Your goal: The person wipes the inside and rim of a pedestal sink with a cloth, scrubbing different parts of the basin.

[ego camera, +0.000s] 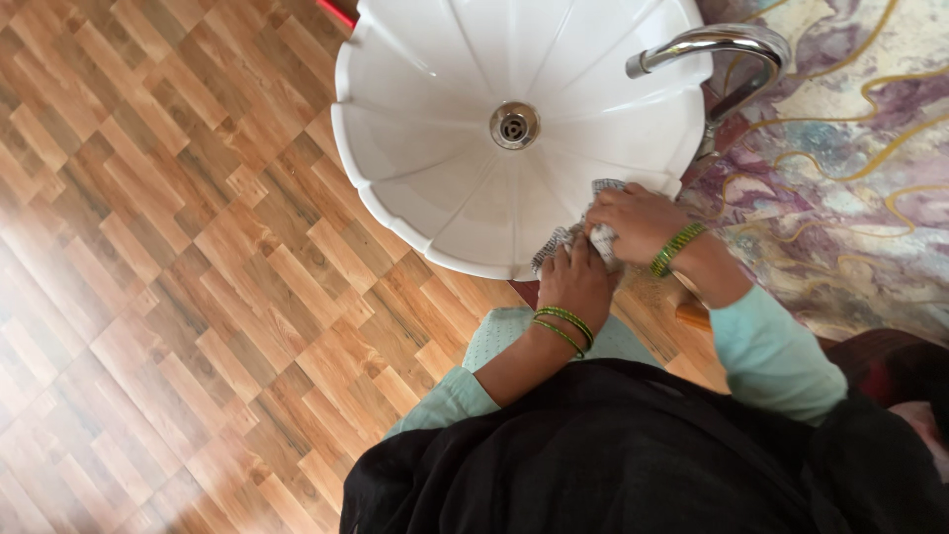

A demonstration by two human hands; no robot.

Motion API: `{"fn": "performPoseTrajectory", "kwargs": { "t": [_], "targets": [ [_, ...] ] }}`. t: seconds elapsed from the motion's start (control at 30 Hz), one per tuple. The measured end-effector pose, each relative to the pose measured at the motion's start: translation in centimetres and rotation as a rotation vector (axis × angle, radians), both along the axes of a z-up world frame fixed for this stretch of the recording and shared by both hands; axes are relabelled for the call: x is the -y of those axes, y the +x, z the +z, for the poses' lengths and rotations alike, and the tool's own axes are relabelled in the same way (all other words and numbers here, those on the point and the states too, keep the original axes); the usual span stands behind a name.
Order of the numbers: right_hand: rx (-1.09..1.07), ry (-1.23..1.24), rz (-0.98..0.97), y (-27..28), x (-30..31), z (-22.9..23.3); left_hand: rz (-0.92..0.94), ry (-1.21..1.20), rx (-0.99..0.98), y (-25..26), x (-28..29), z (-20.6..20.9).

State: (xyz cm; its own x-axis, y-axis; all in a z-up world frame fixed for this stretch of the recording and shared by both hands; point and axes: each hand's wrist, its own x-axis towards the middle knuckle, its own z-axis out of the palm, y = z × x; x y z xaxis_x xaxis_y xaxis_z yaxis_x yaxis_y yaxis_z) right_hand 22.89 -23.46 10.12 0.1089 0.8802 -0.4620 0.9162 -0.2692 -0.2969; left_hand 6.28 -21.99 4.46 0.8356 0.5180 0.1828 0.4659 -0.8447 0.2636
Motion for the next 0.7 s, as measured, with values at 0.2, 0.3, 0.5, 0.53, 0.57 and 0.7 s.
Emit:
{"fn": "performPoseTrajectory", "kwargs": {
  "t": [0.2,0.3,0.5,0.53,0.57,0.7],
  "targets": [
    [0.029,-0.037,-0.072,0.6,-4.7,-5.1,0.085,-0.398,-0.272,1.3,-4.5,-0.5],
    [0.052,-0.139,-0.061,0.5,-7.6,-6.3,0.142,-0.406,-0.253,1.3,-6.3,-0.9],
    [0.037,-0.194,0.135,1.9,-6.7,-5.2,0.082,-0.359,-0.249,0.3,-5.1,-1.8],
    [0.042,-0.191,0.166,2.3,-5.6,-4.5,0.096,-0.358,-0.238,0.4,-4.3,-1.9],
    [-0.023,-0.138,0.156,3.1,-3.9,-3.7,0.092,-0.327,-0.166,0.4,-3.0,-2.1],
    [-0.167,0.065,0.257,5.9,-0.5,-1.9,0.218,-0.159,0.071,2.8,2.6,-2.1]
  ]
}}
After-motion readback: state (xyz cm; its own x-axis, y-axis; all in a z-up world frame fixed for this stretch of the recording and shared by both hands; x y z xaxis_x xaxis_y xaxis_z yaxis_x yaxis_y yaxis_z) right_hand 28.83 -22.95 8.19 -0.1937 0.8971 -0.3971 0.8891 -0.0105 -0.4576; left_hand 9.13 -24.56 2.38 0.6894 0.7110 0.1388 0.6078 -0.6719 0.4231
